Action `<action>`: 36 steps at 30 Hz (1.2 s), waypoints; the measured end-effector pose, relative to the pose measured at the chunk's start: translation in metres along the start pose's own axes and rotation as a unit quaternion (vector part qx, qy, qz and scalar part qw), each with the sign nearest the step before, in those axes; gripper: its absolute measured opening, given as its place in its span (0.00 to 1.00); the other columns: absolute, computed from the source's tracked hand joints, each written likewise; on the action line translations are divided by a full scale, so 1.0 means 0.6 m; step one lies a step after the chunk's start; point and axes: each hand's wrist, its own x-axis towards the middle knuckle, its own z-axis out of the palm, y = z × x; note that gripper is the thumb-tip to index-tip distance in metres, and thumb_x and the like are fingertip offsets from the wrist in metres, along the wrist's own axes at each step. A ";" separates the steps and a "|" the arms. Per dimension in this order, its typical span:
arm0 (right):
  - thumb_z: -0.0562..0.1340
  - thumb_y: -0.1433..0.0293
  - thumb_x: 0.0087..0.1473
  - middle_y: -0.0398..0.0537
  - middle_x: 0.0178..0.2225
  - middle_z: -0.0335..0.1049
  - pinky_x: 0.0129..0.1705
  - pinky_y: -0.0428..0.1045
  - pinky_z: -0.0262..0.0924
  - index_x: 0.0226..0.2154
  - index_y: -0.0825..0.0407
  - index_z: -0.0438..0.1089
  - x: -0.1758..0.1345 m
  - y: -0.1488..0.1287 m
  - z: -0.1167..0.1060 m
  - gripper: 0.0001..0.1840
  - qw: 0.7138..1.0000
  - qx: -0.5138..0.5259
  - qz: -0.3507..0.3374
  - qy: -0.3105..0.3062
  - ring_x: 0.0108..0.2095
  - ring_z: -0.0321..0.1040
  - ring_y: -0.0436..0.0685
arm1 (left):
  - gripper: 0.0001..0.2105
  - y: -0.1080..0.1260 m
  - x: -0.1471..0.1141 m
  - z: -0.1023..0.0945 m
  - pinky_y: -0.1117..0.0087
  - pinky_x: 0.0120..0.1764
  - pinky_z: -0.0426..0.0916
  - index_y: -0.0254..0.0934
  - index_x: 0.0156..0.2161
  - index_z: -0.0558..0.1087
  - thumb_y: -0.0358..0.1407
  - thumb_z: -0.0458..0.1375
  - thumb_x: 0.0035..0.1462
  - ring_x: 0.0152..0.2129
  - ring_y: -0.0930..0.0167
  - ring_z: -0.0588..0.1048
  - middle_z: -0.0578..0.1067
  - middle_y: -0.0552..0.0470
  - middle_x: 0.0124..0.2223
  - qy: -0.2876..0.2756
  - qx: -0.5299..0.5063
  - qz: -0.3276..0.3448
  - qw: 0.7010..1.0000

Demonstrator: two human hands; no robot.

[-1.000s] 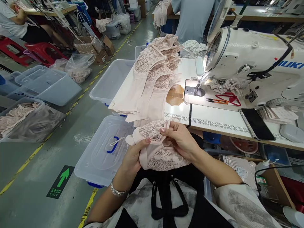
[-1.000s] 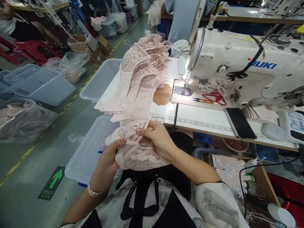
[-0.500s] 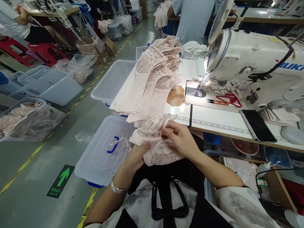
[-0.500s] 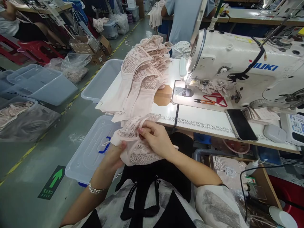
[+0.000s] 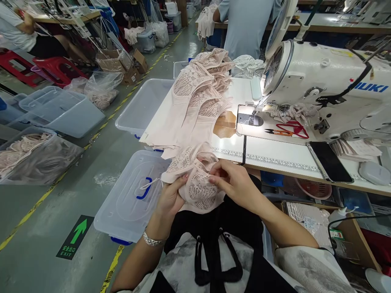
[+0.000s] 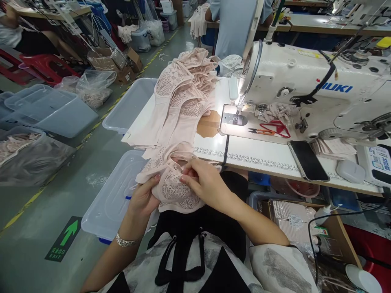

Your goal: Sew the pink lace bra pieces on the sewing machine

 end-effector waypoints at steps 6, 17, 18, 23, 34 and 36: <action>0.59 0.65 0.65 0.46 0.32 0.74 0.36 0.49 0.58 0.38 0.49 0.70 -0.027 -0.002 0.016 0.06 0.997 -0.045 -0.018 -0.062 0.32 0.69 0.54 | 0.28 -0.011 0.007 -0.010 0.56 0.56 0.73 0.37 0.47 0.80 0.35 0.77 0.36 0.53 0.54 0.77 0.83 0.44 0.47 0.011 -0.001 0.014 1.000; 0.60 0.59 0.64 0.49 0.33 0.69 0.43 0.53 0.60 0.31 0.50 0.71 0.019 0.011 0.001 0.15 0.997 -0.024 -0.060 0.031 0.39 0.65 0.58 | 0.34 -0.003 -0.012 0.007 0.53 0.63 0.65 0.37 0.52 0.79 0.36 0.79 0.34 0.58 0.54 0.73 0.81 0.43 0.51 -0.040 0.075 0.057 0.995; 0.60 0.59 0.64 0.47 0.31 0.69 0.42 0.52 0.60 0.29 0.50 0.70 0.022 0.013 0.001 0.15 0.999 0.009 -0.046 0.004 0.37 0.65 0.57 | 0.33 -0.004 -0.013 0.008 0.53 0.64 0.64 0.37 0.52 0.79 0.36 0.78 0.35 0.58 0.54 0.73 0.81 0.43 0.51 -0.037 0.080 0.062 0.994; 0.62 0.57 0.61 0.43 0.28 0.69 0.39 0.50 0.58 0.26 0.50 0.69 0.022 0.013 0.006 0.18 0.984 0.160 0.066 -0.029 0.33 0.64 0.54 | 0.28 -0.009 -0.012 0.002 0.54 0.64 0.64 0.37 0.46 0.81 0.35 0.78 0.34 0.58 0.54 0.73 0.81 0.44 0.51 -0.025 0.088 0.071 0.993; 0.78 0.59 0.38 0.42 0.29 0.71 0.37 0.48 0.61 0.25 0.51 0.78 0.017 0.012 0.028 0.15 0.868 0.436 0.240 -0.010 0.30 0.64 0.50 | 0.28 -0.010 -0.016 0.004 0.55 0.64 0.65 0.37 0.44 0.82 0.34 0.79 0.31 0.58 0.54 0.73 0.82 0.45 0.51 -0.012 0.074 0.064 0.995; 0.78 0.59 0.36 0.41 0.27 0.70 0.36 0.47 0.60 0.23 0.51 0.77 0.017 0.011 0.031 0.17 0.860 0.446 0.249 -0.004 0.29 0.63 0.49 | 0.28 -0.012 -0.016 0.004 0.55 0.64 0.65 0.38 0.44 0.82 0.35 0.79 0.31 0.58 0.54 0.73 0.82 0.45 0.50 -0.017 0.080 0.064 0.995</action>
